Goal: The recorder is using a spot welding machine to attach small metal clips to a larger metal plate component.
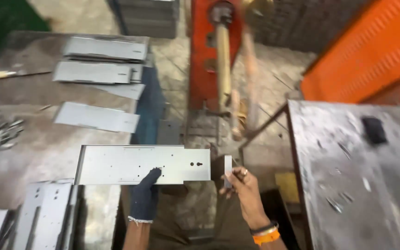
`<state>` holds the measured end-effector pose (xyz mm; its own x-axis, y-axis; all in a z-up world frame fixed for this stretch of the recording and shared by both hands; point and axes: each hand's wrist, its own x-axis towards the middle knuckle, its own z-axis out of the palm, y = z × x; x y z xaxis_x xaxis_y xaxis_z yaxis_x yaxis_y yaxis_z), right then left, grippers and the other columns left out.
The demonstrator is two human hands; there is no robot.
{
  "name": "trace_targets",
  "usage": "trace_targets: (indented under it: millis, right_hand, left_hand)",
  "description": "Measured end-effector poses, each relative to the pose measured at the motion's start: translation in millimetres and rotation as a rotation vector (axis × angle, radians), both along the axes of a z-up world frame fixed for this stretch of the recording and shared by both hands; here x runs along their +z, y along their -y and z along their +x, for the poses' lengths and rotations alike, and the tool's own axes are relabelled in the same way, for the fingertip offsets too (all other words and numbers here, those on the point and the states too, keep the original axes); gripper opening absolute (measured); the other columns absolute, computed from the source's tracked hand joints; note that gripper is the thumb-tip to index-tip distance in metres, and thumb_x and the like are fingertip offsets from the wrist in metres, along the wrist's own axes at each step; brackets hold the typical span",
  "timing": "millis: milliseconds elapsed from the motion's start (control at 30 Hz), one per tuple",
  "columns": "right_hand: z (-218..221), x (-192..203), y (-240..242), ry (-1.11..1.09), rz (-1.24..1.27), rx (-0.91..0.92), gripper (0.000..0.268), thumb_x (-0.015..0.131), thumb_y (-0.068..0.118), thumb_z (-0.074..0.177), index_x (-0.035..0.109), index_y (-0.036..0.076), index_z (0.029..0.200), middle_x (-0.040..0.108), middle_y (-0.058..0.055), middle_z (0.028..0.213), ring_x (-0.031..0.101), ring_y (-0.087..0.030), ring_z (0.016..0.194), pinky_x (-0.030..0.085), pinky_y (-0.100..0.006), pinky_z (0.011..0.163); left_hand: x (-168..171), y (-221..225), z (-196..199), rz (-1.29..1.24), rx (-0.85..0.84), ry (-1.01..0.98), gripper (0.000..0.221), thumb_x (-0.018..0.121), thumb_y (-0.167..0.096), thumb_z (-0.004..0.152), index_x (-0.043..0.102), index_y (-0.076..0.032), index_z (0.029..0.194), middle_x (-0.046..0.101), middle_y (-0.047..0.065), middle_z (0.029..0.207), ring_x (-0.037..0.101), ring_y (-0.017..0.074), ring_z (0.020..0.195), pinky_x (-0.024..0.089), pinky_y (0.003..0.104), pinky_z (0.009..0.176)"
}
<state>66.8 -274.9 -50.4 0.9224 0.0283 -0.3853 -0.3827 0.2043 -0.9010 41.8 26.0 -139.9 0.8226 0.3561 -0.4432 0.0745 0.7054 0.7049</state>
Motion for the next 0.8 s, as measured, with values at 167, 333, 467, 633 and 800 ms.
trace_targets:
  millis: [167,333,467,633,800]
  right_hand:
    - [-17,15,28,0.087,0.023,-0.138,0.012,0.066,0.017,0.095,0.063,0.006,0.094,0.069,-0.003,0.073,0.066,-0.011,0.054,0.046,-0.025,0.046]
    - [-32,16,55,0.124,0.04,-0.163,0.019,0.071,0.019,0.099,0.06,0.006,0.089,0.063,-0.001,0.07,0.057,-0.007,0.05,0.039,-0.021,0.043]
    - [-38,7,86,0.116,-0.014,-0.163,0.012,0.073,0.016,0.094,0.065,0.008,0.095,0.065,0.001,0.074,0.058,-0.006,0.056,0.043,-0.022,0.048]
    - [-55,-20,156,-0.01,0.043,-0.391,0.015,0.07,0.014,0.09,0.062,0.01,0.102,0.067,0.001,0.08,0.066,-0.01,0.068,0.05,-0.027,0.059]
    - [-82,-128,272,0.255,-0.485,-0.569,0.034,0.081,0.012,0.081,0.063,0.005,0.11,0.065,0.0,0.09,0.062,-0.014,0.08,0.052,-0.032,0.071]
  left_hand:
    - [44,64,-3,-0.005,-0.114,-0.016,0.029,0.075,-0.002,0.081,0.073,0.005,0.108,0.073,0.014,0.114,0.067,0.0249,0.11,0.053,0.037,0.097]
    - [69,102,1,-0.048,-0.206,0.005,0.034,0.077,0.0,0.078,0.071,0.005,0.112,0.072,0.013,0.111,0.066,0.0252,0.105,0.053,0.038,0.095]
    - [99,126,1,0.013,-0.235,-0.023,0.045,0.074,0.0,0.075,0.068,-0.003,0.119,0.071,0.009,0.113,0.066,0.0242,0.104,0.053,0.038,0.095]
    - [28,125,-8,0.074,-0.351,-0.04,0.04,0.074,-0.004,0.083,0.068,0.003,0.121,0.069,0.013,0.119,0.064,0.0261,0.11,0.052,0.04,0.099]
    - [-3,137,-12,0.187,-0.484,0.014,0.037,0.069,-0.015,0.095,0.067,0.006,0.125,0.07,0.012,0.129,0.064,0.0211,0.122,0.049,0.036,0.108]
